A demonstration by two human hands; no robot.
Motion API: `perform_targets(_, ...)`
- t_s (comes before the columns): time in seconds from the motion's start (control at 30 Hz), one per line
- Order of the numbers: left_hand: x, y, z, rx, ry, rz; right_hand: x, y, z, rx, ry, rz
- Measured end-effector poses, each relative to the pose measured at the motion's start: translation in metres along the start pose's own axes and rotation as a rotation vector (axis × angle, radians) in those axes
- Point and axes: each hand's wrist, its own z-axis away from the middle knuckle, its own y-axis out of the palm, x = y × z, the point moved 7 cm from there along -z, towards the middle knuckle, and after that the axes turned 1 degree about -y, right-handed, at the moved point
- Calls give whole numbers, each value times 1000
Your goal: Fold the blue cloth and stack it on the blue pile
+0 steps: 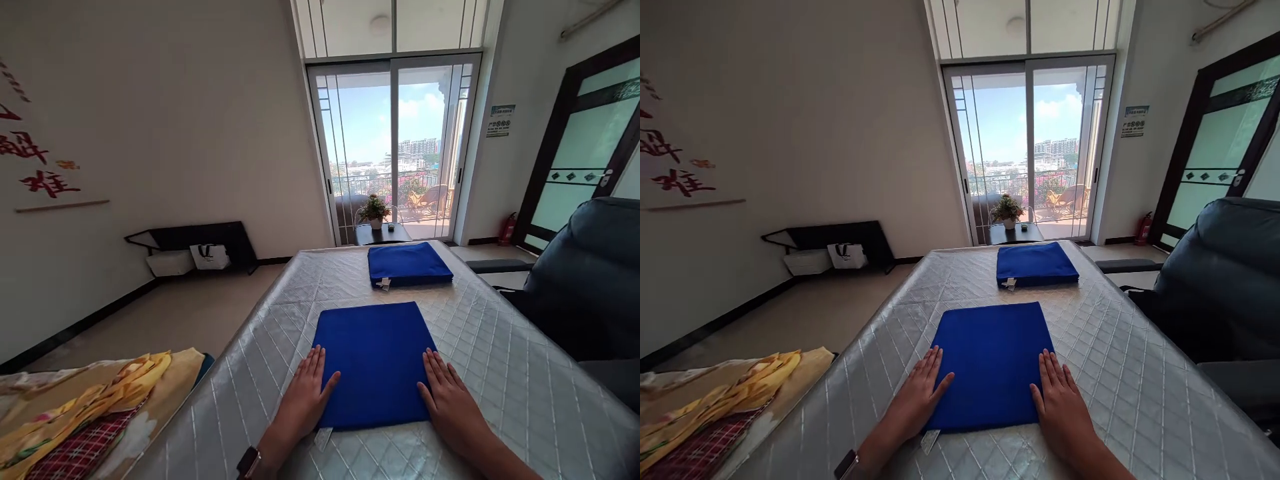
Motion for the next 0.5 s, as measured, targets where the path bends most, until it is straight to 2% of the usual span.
perform_targets(0.07,-14,-4,-1,15,-10,4,2,-2,1,-8,-3,2)
perform_targets(0.1,-29,-5,-1,18,19,20,2,-3,1,-1,-4,9)
perform_targets(0.17,-77,-4,2,24,168,79,4,-4,0,20,-9,29)
perform_targets(0.27,-165,4,10,10,455,183,4,-5,0,46,-21,69)
perform_targets(0.33,-209,9,13,-23,566,245,5,-7,1,64,-40,100)
perform_targets(0.4,-233,11,13,-47,614,297,5,-8,1,93,-56,130)
perform_targets(0.43,-237,11,12,-48,617,313,5,-9,1,110,-64,143)
perform_targets(0.5,-231,11,12,-40,594,317,6,-10,1,133,-67,161)
